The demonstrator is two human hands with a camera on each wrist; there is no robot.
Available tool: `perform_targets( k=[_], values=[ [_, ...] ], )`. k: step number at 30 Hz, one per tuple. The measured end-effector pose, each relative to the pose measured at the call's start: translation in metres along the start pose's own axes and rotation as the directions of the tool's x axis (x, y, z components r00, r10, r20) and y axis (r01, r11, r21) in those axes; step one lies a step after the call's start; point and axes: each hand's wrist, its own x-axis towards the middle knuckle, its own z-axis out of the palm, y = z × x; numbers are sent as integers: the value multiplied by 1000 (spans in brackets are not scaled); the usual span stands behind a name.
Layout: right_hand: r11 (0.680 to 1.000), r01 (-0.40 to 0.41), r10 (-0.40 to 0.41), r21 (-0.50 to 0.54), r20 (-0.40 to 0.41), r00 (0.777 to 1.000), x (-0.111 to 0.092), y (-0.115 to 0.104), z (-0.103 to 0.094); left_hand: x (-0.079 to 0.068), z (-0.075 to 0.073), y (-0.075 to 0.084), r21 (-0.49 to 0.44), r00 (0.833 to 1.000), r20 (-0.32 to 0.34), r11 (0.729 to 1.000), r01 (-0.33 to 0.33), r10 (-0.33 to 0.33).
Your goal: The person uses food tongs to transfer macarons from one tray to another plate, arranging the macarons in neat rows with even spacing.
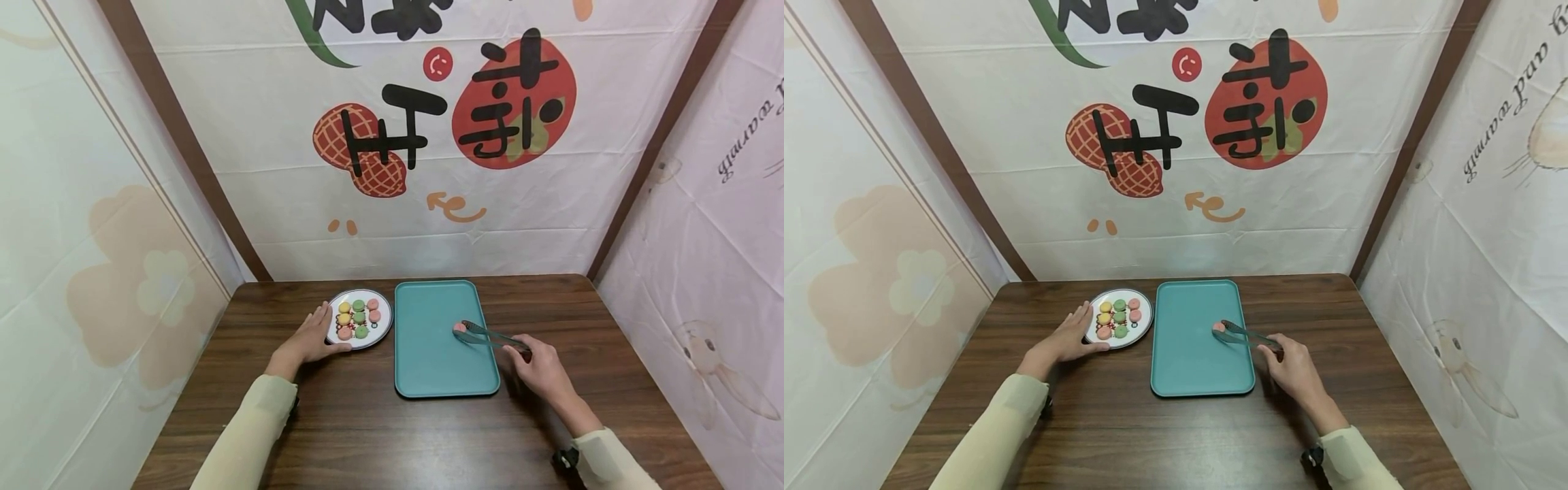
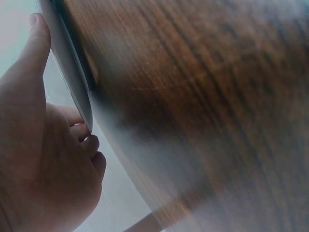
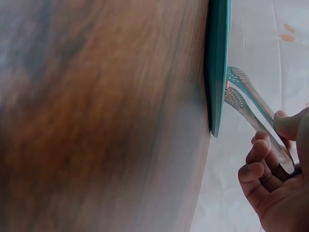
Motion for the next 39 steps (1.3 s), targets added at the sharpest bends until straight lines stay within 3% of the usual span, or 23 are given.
perform_targets(
  k=[6,20,39],
  values=[
    [999,40,-39,20,-14,999,1,-2,4,0,1,0,-6,1000,5,1000,1,-1],
    [998,29,-30,51,24,999,12,-12,16,1,1,-1,5,1000,2,1000,0,0],
    [991,86,-93,100,74,993,31,-40,28,0,-1,-2,-4,1000,3,1000,-6,6]
  ],
)
